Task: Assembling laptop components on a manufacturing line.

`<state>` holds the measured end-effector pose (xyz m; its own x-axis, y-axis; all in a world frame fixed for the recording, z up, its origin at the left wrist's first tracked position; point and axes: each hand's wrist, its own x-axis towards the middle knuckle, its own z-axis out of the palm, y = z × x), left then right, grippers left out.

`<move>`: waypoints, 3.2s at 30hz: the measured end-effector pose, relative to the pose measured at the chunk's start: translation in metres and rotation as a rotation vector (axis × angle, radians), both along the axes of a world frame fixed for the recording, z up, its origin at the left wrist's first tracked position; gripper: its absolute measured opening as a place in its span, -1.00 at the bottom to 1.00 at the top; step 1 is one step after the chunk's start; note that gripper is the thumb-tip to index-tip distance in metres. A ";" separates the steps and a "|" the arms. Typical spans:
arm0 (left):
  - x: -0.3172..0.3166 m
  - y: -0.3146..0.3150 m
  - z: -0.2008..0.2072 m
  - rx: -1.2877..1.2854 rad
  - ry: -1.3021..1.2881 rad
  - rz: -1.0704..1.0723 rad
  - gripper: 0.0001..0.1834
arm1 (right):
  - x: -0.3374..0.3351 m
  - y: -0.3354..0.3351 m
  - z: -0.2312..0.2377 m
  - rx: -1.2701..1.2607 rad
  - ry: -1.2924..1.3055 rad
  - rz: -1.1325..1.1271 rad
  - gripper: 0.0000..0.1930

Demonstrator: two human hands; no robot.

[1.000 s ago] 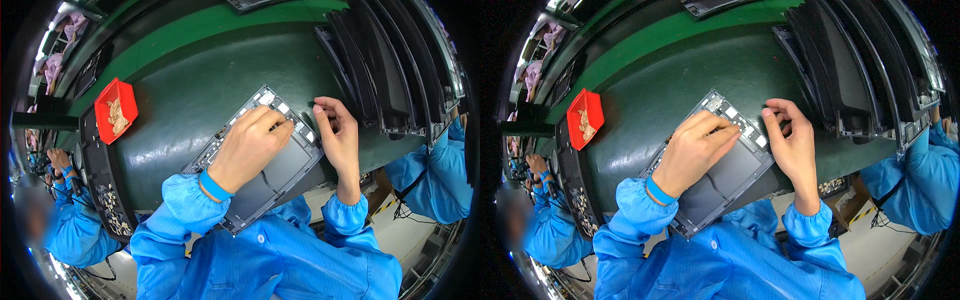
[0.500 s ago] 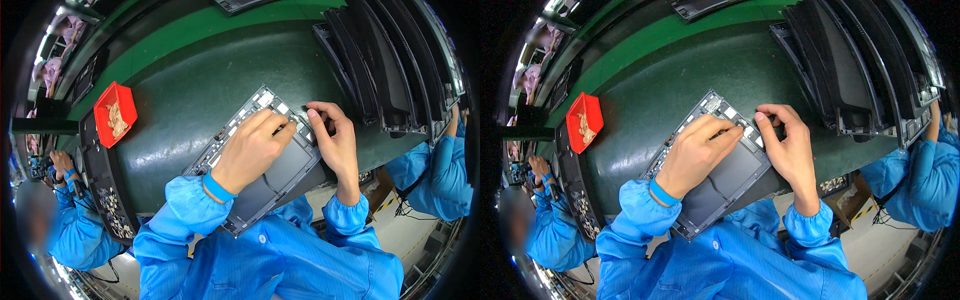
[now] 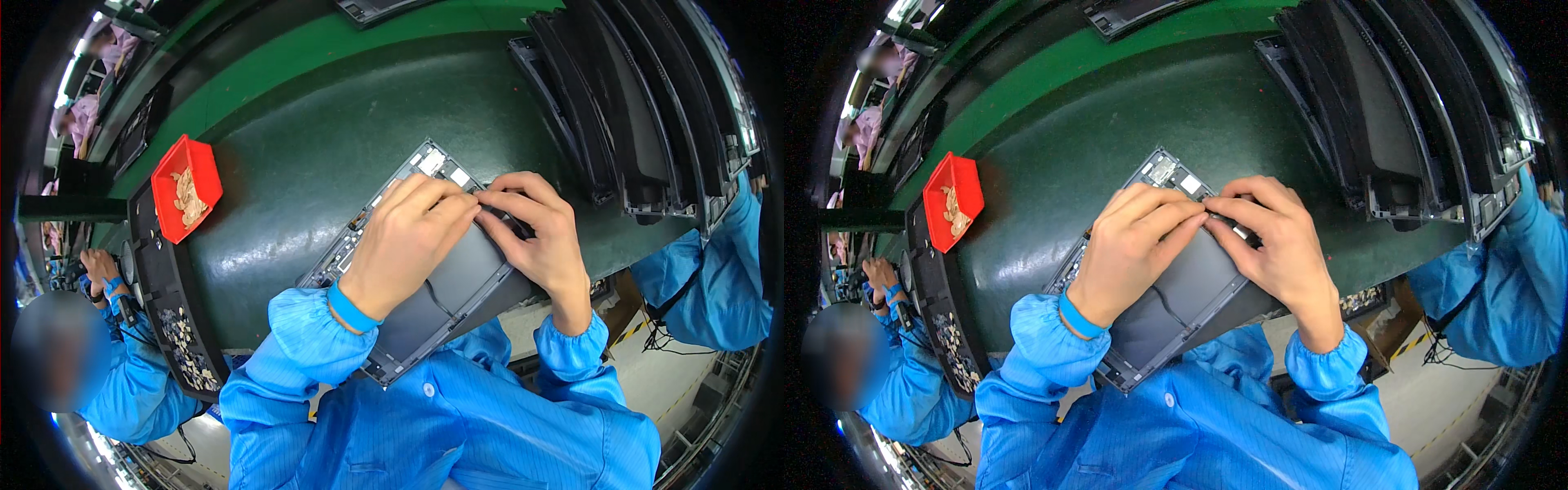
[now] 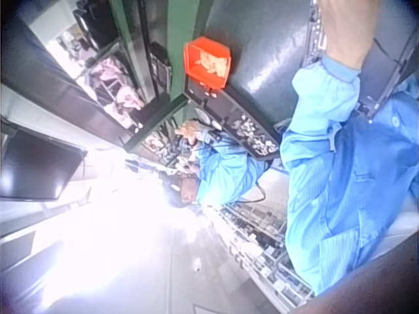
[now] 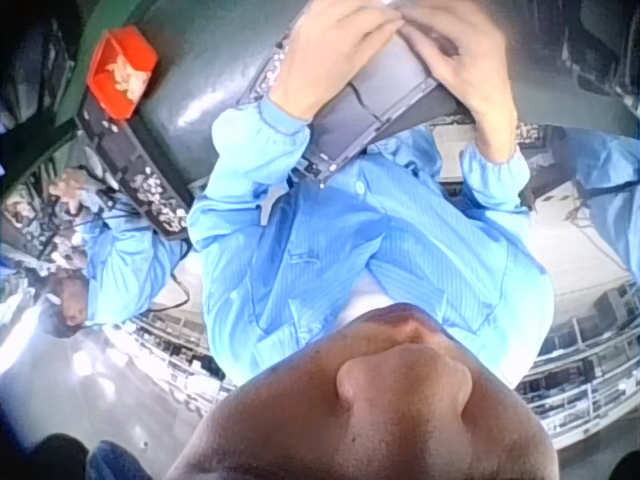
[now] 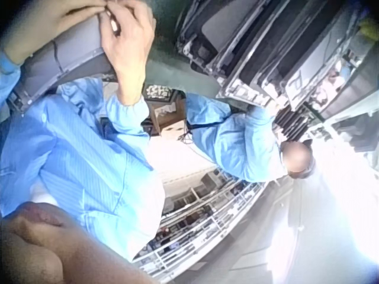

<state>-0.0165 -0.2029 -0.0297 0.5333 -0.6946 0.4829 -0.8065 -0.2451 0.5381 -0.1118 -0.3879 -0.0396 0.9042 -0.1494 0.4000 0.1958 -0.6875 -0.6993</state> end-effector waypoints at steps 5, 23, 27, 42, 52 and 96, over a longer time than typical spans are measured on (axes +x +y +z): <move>-0.001 -0.001 0.006 0.067 0.001 0.060 -0.83 | 0.000 0.003 -0.007 -0.132 -0.099 -0.028 -0.75; -0.004 -0.007 -0.004 -0.039 0.037 0.010 -0.84 | -0.015 0.001 -0.018 0.225 0.033 -0.151 -0.82; -0.004 -0.007 -0.006 -0.051 0.028 -0.017 -0.84 | -0.018 0.007 -0.009 0.259 0.116 -0.149 -0.80; -0.001 -0.008 -0.009 -0.092 0.029 -0.031 -0.85 | -0.019 0.005 -0.008 0.280 0.172 -0.143 -0.76; -0.005 -0.011 -0.013 -0.114 0.051 -0.001 -0.84 | -0.020 0.006 -0.006 0.273 0.205 -0.167 -0.73; -0.038 0.085 0.028 0.116 -0.024 -0.105 0.25 | -0.010 0.031 0.005 0.765 0.230 -0.219 -0.65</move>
<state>-0.0548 -0.1182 -0.0013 0.4439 -0.7976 0.4083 -0.8434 -0.2181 0.4910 -0.1219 -0.3569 -0.0344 0.8700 -0.4874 -0.0746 -0.0919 -0.0118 -0.9957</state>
